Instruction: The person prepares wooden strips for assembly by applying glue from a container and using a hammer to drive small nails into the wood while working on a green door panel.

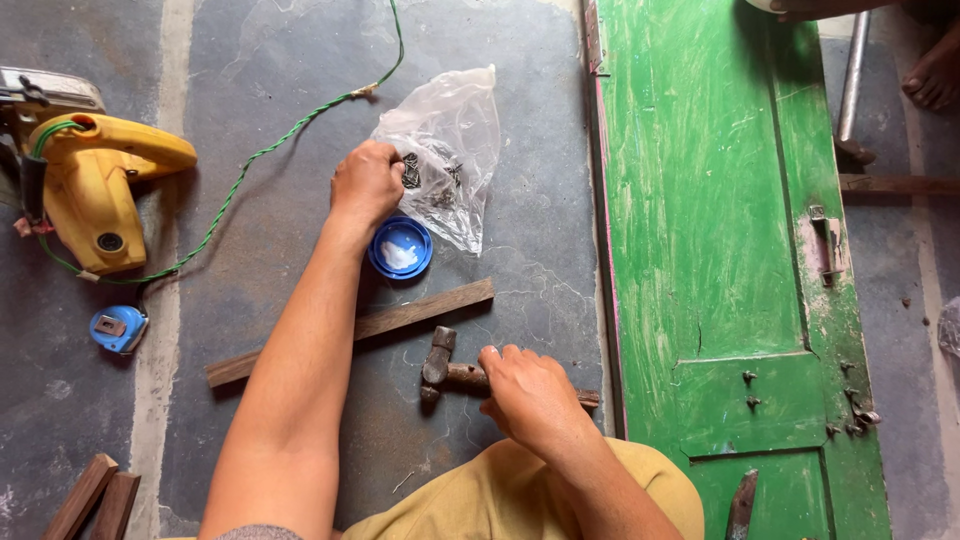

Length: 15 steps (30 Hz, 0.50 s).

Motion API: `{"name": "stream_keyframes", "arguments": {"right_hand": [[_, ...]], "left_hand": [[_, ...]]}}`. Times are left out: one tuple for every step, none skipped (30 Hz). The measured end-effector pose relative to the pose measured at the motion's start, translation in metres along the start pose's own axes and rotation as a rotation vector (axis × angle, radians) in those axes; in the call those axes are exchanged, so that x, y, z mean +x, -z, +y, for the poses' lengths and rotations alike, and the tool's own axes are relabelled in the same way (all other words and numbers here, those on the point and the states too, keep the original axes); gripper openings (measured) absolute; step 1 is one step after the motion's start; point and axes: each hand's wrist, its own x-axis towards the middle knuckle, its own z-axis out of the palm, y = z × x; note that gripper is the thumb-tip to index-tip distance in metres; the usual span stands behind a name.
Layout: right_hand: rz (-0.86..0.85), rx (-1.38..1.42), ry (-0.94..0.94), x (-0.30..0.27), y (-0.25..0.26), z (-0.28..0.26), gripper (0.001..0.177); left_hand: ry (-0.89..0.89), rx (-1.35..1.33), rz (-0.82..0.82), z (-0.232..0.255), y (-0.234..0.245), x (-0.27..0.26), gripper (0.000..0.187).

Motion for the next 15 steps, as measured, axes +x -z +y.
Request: {"name": "stream_keyframes", "arguments": {"right_hand": [[-0.006, -0.003, -0.003, 0.001, -0.001, 0.001, 0.043], [-0.014, -0.005, -0.007, 0.0, -0.003, 0.003, 0.044], [-0.003, -0.003, 0.002, 0.001, -0.006, 0.005, 0.043], [0.007, 0.001, 0.012, 0.002, -0.01, 0.008, 0.043], [0.017, 0.004, 0.022, 0.004, -0.014, 0.012, 0.043], [0.017, -0.023, 0.03, 0.006, -0.019, 0.017, 0.043], [0.017, -0.049, 0.038, 0.007, -0.024, 0.022, 0.043], [0.02, -0.079, 0.047, 0.011, -0.029, 0.026, 0.042], [-0.027, -0.072, 0.021, 0.014, -0.036, 0.029, 0.045], [-0.073, -0.069, -0.009, 0.02, -0.041, 0.034, 0.047], [-0.119, -0.065, -0.038, 0.025, -0.047, 0.037, 0.049], [-0.12, -0.084, -0.048, 0.027, -0.054, 0.04, 0.046], [-0.12, -0.103, -0.058, 0.031, -0.063, 0.041, 0.042], [-0.116, -0.119, -0.069, 0.035, -0.07, 0.043, 0.038], [-0.046, -0.148, -0.043, 0.037, -0.077, 0.046, 0.029]], "left_hand": [[-0.041, -0.045, 0.065, -0.003, 0.003, 0.0, 0.014], [-0.021, -0.096, 0.065, -0.005, 0.005, -0.001, 0.015], [-0.001, -0.147, 0.065, -0.007, 0.008, -0.003, 0.017], [0.019, -0.196, 0.064, -0.007, 0.011, -0.006, 0.019], [0.07, -0.324, 0.047, -0.008, 0.016, -0.012, 0.024], [0.123, -0.45, 0.026, -0.007, 0.022, -0.02, 0.029], [0.176, -0.576, 0.006, -0.005, 0.028, -0.032, 0.035], [0.177, -0.707, 0.03, 0.0, 0.035, -0.044, 0.032], [0.178, -0.839, 0.055, 0.004, 0.045, -0.062, 0.029], [0.176, -0.976, 0.078, 0.01, 0.053, -0.079, 0.027], [0.214, -1.029, 0.1, 0.016, 0.061, -0.096, 0.02], [0.247, -1.085, 0.128, 0.023, 0.068, -0.115, 0.014], [0.279, -1.141, 0.155, 0.03, 0.073, -0.134, 0.009], [0.312, -1.216, 0.179, 0.038, 0.075, -0.15, 0.006], [0.344, -1.292, 0.203, 0.045, 0.077, -0.166, 0.004]]}}
